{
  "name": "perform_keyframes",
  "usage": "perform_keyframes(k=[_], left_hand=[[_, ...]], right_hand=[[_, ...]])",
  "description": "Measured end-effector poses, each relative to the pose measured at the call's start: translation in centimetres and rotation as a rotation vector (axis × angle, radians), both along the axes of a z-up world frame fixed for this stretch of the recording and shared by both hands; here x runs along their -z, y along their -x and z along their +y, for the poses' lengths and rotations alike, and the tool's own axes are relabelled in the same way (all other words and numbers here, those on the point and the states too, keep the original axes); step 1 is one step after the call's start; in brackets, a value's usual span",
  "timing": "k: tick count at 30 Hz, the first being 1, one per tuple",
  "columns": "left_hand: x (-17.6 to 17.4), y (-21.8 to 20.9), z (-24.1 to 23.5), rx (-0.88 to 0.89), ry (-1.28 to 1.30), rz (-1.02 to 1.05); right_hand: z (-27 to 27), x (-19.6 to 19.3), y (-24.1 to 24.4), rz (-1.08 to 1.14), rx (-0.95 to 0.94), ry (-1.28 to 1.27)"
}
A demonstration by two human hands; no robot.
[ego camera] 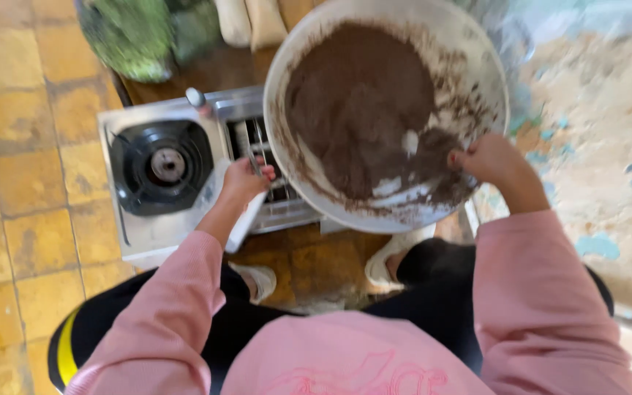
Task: Mixing a thick brown paste in a large metal bowl using a spatula while sitting on the floor
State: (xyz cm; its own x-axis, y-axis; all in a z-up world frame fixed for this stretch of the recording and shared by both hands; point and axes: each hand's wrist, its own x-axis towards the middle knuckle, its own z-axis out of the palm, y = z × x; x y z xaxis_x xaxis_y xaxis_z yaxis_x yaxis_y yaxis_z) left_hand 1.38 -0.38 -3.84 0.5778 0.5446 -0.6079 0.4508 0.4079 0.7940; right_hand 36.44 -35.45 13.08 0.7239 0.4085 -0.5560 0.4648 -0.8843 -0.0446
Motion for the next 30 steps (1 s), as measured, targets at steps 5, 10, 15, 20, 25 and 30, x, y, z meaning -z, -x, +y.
perform_keyframes(k=[5, 10, 15, 20, 25, 30], left_hand=[[2.9, -0.8, 2.3, -0.192, 0.305, -0.108], [-1.2, 1.0, 5.0, -0.129, 0.281, -0.094], [-3.3, 2.9, 5.5, -0.053, 0.101, -0.183], [-2.7, 2.8, 4.9, -0.013, -0.016, -0.172], [-2.0, 2.6, 4.1, -0.035, -0.062, -0.194], [-4.6, 1.5, 3.3, -0.071, 0.031, -0.236]], right_hand=[[0.2, -0.6, -0.1, 0.013, 0.082, -0.062], [-2.3, 2.7, -1.8, 0.044, 0.195, -0.164], [0.7, 4.0, -0.1, -0.005, 0.171, -0.060], [4.0, 9.0, -1.1, 0.026, 0.405, -0.400], [8.9, 21.0, -5.3, -0.035, 0.009, -0.835], [16.6, 14.1, -1.7, -0.238, -0.533, -0.806]])
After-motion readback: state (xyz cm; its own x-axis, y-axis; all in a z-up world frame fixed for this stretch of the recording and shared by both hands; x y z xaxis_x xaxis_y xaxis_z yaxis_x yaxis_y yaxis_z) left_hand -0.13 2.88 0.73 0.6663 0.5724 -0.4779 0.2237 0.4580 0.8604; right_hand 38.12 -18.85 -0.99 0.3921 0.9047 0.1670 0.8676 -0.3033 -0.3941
